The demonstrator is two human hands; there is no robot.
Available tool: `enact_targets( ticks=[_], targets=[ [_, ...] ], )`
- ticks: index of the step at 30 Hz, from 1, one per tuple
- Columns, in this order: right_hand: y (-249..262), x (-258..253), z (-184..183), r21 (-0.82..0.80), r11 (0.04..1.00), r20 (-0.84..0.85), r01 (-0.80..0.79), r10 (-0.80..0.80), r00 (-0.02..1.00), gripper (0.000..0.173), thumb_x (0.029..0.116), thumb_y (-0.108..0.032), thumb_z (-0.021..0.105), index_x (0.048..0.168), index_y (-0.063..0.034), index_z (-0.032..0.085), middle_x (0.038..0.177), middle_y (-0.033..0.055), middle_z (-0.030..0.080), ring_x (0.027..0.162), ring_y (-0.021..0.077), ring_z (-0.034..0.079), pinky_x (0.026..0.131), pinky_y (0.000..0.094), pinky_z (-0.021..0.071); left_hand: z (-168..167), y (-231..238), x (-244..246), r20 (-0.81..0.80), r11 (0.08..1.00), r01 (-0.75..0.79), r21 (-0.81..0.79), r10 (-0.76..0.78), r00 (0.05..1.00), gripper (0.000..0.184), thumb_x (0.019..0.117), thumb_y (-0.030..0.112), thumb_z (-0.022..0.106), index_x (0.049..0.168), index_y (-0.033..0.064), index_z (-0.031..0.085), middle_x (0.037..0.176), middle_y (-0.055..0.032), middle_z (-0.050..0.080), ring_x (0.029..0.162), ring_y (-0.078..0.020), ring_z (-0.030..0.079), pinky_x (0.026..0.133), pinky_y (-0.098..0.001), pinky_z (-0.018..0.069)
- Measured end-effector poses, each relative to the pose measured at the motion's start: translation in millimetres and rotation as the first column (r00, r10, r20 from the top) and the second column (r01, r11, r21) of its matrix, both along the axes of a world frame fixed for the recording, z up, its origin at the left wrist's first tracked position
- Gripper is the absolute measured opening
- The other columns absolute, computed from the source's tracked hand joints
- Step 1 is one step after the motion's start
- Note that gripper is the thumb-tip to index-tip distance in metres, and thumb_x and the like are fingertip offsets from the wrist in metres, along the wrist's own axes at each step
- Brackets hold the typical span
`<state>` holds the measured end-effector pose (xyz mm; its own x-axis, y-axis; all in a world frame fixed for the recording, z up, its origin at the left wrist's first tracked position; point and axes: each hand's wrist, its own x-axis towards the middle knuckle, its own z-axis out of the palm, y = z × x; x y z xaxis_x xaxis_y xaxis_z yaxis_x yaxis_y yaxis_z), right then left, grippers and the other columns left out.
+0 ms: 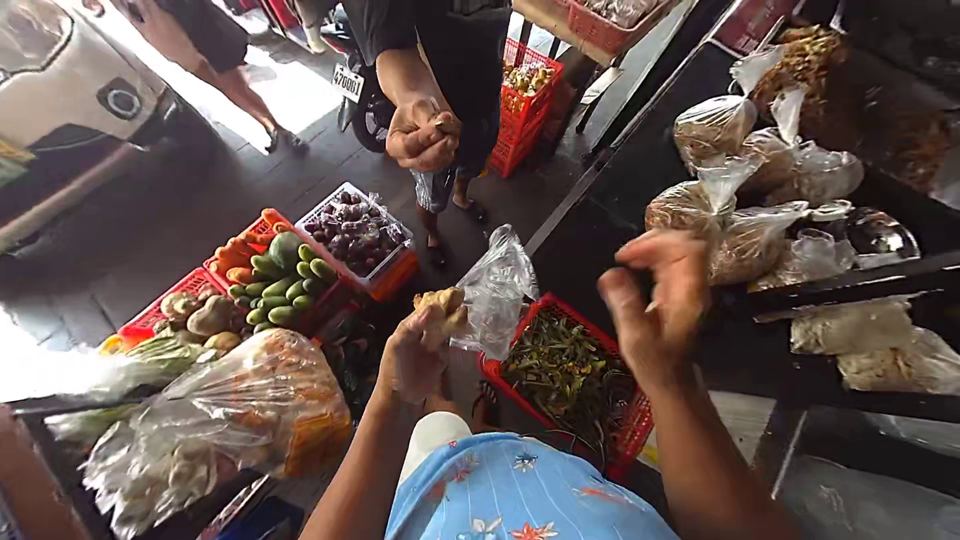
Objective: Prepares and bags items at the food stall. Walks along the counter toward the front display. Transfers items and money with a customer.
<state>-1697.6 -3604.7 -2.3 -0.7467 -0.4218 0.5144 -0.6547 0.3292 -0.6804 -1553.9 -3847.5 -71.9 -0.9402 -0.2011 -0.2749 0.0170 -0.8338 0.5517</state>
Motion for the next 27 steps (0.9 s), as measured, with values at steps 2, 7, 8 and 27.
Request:
enact_targets(
  ticks=[2, 7, 8, 27],
  targets=[
    [-33, 25, -3, 0.215, 0.962, 0.075, -0.170, 0.157, 0.985, 0.054, 0.0915, -0.050, 0.072, 0.117, -0.0026, 0.069, 0.118, 0.0131, 0.069, 0.113, 0.0239, 0.065, 0.098, 0.0477, 0.0553, 2, -12, -24, -0.003, 0.997, 0.018, 0.076, -0.018, 1.000, 0.034, 0.0950, 0.030, 0.061, 0.118, 0.0049, 0.063, 0.102, -0.0157, 0.072, 0.087, -0.0218, 0.073, 0.073, -0.0355, 0.0630],
    [-100, 11, -39, 0.273, 0.956, 0.228, -0.105, 0.041, 0.973, 0.015, 0.0929, -0.008, 0.065, 0.102, 0.0006, 0.074, 0.094, 0.0103, 0.076, 0.087, 0.0160, 0.074, 0.082, 0.0330, 0.0613, 18, -45, -73, -0.025, 0.986, 0.103, 0.134, -0.101, 0.995, 0.033, 0.1055, 0.023, 0.039, 0.123, 0.0027, 0.058, 0.101, -0.0159, 0.071, 0.082, -0.0204, 0.072, 0.069, -0.0324, 0.0625],
    [-104, 3, -40, 0.201, 0.976, 0.275, -0.077, 0.019, 0.961, 0.014, 0.0935, -0.007, 0.065, 0.100, 0.0014, 0.075, 0.092, 0.0093, 0.075, 0.084, 0.0120, 0.073, 0.080, 0.0288, 0.0614, 17, -56, -79, -0.019, 0.988, 0.089, 0.126, -0.087, 0.996, 0.034, 0.1063, 0.023, 0.038, 0.124, 0.0026, 0.058, 0.102, -0.0161, 0.070, 0.084, -0.0211, 0.072, 0.073, -0.0336, 0.0625],
    [-161, -13, -60, -0.319, 0.903, 0.881, 0.288, 0.171, 0.442, 0.014, 0.0992, -0.002, 0.059, 0.087, -0.0044, 0.053, 0.079, 0.0086, 0.068, 0.073, 0.0191, 0.069, 0.074, 0.0398, 0.0615, -30, -105, -62, 0.095, 0.976, 0.214, -0.025, -0.211, 0.973, 0.034, 0.0955, 0.025, 0.062, 0.123, 0.0058, 0.064, 0.113, -0.0133, 0.070, 0.095, -0.0188, 0.069, 0.081, -0.0323, 0.0589]
  ],
)
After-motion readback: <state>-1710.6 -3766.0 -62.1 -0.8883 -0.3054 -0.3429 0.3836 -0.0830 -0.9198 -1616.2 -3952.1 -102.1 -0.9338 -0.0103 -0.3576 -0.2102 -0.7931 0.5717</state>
